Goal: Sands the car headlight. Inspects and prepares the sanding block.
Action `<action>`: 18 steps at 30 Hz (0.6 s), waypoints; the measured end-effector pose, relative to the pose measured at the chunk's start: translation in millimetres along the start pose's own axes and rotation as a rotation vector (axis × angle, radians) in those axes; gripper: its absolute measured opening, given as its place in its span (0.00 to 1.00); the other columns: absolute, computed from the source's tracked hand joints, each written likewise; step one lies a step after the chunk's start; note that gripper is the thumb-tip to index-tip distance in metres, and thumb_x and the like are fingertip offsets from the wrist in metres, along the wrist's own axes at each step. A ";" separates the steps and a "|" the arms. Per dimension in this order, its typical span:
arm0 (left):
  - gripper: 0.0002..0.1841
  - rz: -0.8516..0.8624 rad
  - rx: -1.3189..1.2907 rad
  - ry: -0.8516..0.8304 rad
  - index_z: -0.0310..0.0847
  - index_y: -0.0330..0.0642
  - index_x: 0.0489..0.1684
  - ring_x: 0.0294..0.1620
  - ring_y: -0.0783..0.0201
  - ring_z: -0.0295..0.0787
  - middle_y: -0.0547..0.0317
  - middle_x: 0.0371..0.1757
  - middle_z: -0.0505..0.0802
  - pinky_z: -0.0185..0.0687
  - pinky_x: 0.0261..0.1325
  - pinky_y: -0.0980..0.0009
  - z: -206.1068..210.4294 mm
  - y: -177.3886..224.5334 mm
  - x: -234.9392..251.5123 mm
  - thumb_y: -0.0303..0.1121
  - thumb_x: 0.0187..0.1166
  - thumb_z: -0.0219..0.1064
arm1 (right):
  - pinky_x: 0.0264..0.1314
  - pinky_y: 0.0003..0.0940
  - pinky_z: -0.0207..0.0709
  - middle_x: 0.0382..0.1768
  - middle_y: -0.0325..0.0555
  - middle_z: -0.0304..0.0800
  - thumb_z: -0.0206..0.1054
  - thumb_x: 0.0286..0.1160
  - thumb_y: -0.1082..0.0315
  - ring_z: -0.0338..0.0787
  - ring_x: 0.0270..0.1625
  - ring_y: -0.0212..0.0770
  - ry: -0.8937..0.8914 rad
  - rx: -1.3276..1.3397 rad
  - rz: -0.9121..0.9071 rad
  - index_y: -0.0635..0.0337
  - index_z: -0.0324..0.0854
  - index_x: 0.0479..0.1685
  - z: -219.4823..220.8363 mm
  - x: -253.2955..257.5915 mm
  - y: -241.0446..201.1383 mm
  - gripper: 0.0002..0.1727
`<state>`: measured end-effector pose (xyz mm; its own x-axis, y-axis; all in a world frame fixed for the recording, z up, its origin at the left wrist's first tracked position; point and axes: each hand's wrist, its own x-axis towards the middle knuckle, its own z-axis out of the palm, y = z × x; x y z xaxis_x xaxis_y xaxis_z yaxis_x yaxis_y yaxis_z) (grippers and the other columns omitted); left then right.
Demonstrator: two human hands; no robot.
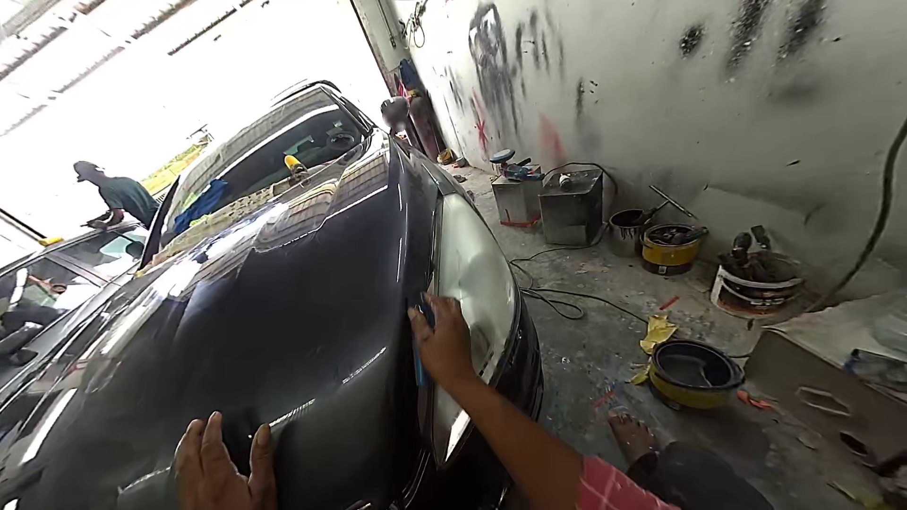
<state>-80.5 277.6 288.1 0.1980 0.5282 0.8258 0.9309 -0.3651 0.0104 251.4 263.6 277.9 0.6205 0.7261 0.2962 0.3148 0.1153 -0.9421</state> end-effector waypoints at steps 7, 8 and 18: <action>0.45 0.009 0.018 -0.012 0.71 0.27 0.79 0.85 0.27 0.64 0.20 0.79 0.73 0.54 0.89 0.42 1.0 -4.0 -0.7 0.66 0.84 0.47 | 0.66 0.53 0.83 0.70 0.57 0.79 0.64 0.84 0.51 0.85 0.67 0.54 -0.034 -0.019 0.004 0.55 0.80 0.76 1.4 -41.2 14.7 0.27; 0.45 0.008 0.018 -0.012 0.72 0.27 0.79 0.85 0.27 0.64 0.20 0.79 0.74 0.54 0.89 0.42 1.2 -4.2 -0.7 0.66 0.84 0.47 | 0.66 0.52 0.83 0.70 0.57 0.80 0.64 0.84 0.52 0.85 0.67 0.53 -0.038 -0.017 0.011 0.55 0.81 0.75 1.5 -42.9 14.8 0.26; 0.45 0.015 0.041 -0.009 0.72 0.29 0.79 0.86 0.29 0.64 0.21 0.79 0.74 0.55 0.89 0.44 4.7 -6.2 -0.5 0.66 0.85 0.47 | 0.62 0.52 0.84 0.69 0.56 0.80 0.65 0.83 0.51 0.86 0.64 0.53 -0.027 -0.027 0.036 0.53 0.81 0.75 2.6 -32.4 12.0 0.26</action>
<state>-84.9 283.1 284.9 0.2148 0.5296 0.8206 0.9396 -0.3414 -0.0256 233.1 243.2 256.5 0.6122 0.7475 0.2579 0.3124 0.0709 -0.9473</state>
